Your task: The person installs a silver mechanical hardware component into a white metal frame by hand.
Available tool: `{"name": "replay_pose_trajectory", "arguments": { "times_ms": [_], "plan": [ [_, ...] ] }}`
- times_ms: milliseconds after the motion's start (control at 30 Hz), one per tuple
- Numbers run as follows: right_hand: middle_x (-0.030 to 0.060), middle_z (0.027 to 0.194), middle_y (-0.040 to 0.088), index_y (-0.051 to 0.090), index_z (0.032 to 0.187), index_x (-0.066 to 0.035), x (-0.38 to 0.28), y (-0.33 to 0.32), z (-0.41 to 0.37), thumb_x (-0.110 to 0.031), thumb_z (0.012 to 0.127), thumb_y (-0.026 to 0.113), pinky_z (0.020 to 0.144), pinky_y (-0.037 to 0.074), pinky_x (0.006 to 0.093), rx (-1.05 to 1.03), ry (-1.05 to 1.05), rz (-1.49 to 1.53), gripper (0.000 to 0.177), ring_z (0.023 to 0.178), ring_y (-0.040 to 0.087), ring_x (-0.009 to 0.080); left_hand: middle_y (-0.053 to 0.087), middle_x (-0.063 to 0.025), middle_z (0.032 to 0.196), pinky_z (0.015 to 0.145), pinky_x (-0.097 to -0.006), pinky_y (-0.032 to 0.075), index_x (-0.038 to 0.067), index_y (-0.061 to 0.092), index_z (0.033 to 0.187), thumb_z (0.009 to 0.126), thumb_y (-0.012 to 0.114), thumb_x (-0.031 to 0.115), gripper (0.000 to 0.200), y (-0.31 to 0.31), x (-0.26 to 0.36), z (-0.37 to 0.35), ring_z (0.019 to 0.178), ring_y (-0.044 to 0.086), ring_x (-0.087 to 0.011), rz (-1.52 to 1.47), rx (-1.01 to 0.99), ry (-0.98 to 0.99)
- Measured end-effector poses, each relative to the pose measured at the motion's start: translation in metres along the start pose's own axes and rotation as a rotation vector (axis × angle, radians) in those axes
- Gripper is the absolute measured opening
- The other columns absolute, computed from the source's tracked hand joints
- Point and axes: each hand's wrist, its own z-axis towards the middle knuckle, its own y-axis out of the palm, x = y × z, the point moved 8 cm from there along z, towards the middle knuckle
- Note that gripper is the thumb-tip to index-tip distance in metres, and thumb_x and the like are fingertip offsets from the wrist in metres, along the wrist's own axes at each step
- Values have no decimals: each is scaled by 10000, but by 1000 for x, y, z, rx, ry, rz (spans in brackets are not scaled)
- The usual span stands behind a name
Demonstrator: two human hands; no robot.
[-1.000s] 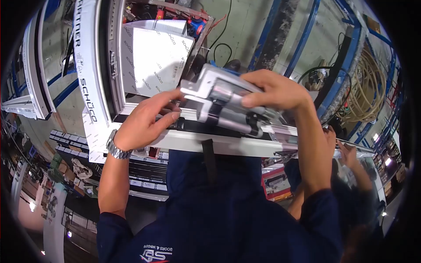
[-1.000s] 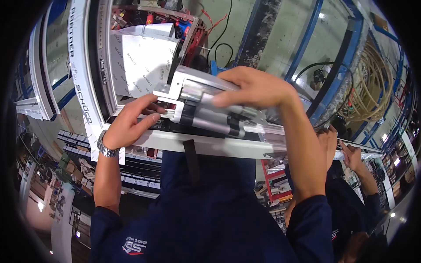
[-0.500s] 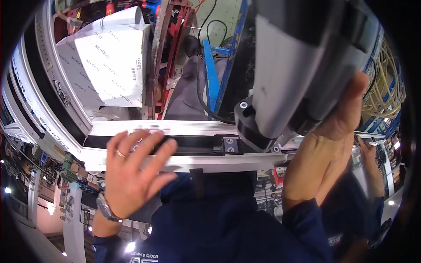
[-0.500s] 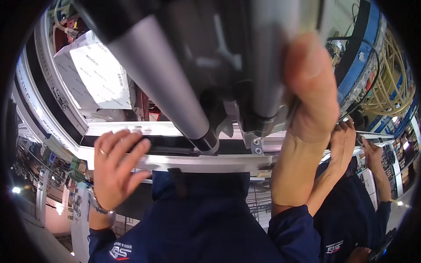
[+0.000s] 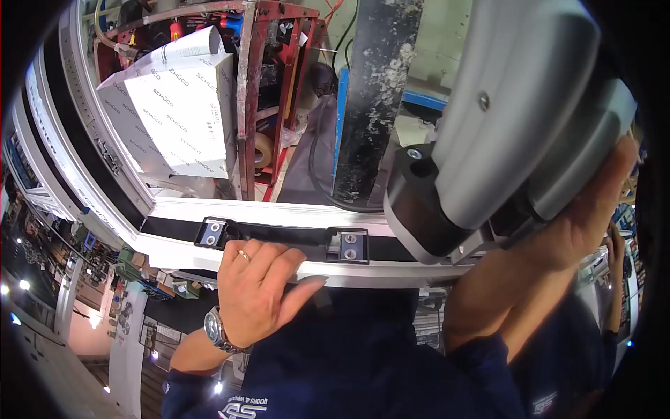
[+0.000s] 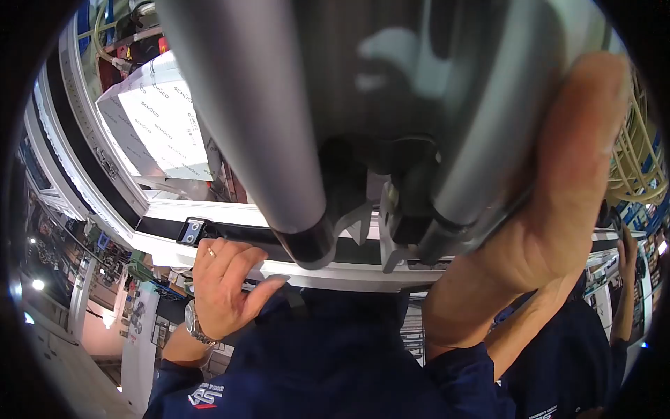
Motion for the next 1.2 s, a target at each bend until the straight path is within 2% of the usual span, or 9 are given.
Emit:
{"name": "replay_pose_trajectory", "arguments": {
  "times_ms": [167,300,400,467,633,867,967,1100,1200],
  "plan": [
    [244,1266,573,471,1491,57,-3,-1,-5,-487,1044,525,899,508,455,23,-28,-71,707,1099,611,343,690,-75,1039,792,-411,439,41,742,1090,804,884,293,406,2,6,5,862,595,-277,-15,-18,-28],
    [279,1314,560,445,1518,55,-3,5,-12,-478,1067,482,934,520,489,31,-61,-149,700,1141,615,383,700,-110,1071,864,-442,484,42,747,1152,823,855,195,378,-1,11,3,966,640,-305,-84,72,0],
    [306,1350,550,425,1538,54,-2,6,-13,-471,1084,450,961,529,514,52,-72,-198,694,1172,617,413,709,-116,1118,918,-439,484,56,742,1189,859,824,179,361,-27,-22,-7,1001,661,-322,-55,145,-71],
    [324,1373,544,412,1552,53,-1,7,-14,-466,1096,429,978,535,530,69,-71,-210,691,1193,619,432,717,-124,1150,959,-445,481,54,748,1205,868,804,136,352,-58,-58,-14,1051,654,-338,39,201,-247],
    [368,1433,527,380,1585,50,-1,5,-11,-454,1125,375,1022,551,572,110,-49,-220,683,1245,623,482,723,-122,1177,948,-440,500,42,746,1217,899,826,245,385,-67,-104,-19,1080,650,-339,-50,-140,-193],
    [407,1470,520,359,1600,59,-4,5,-7,-373,1146,385,1048,566,626,181,-5,-130,628,1285,626,522,716,-140,1191,932,-426,534,45,744,1213,848,891,288,463,-62,-123,-6,1086,674,-341,-220,-286,-96],
    [399,1447,543,379,1581,62,-9,6,-8,-315,1137,435,1053,569,633,6,-108,-293,586,1288,634,496,709,-115,1193,961,-411,539,67,757,1219,769,955,262,529,-57,-133,-3,1099,691,-311,-267,-340,-153],
    [397,1447,541,402,1555,62,-14,2,-12,-268,1120,474,989,617,622,11,-262,-524,551,1239,660,510,683,-85,1100,907,-368,531,65,762,1188,759,969,210,498,-52,-137,4,1034,675,-265,-426,-369,-173],
    [391,1456,532,384,1567,61,-9,8,-13,-323,1114,458,1002,602,616,8,-211,-461,599,1252,648,502,693,-66,1097,917,-372,532,70,776,1164,704,992,211,527,-48,-144,2,1049,691,-238,-464,-370,-235]
  ]
}}
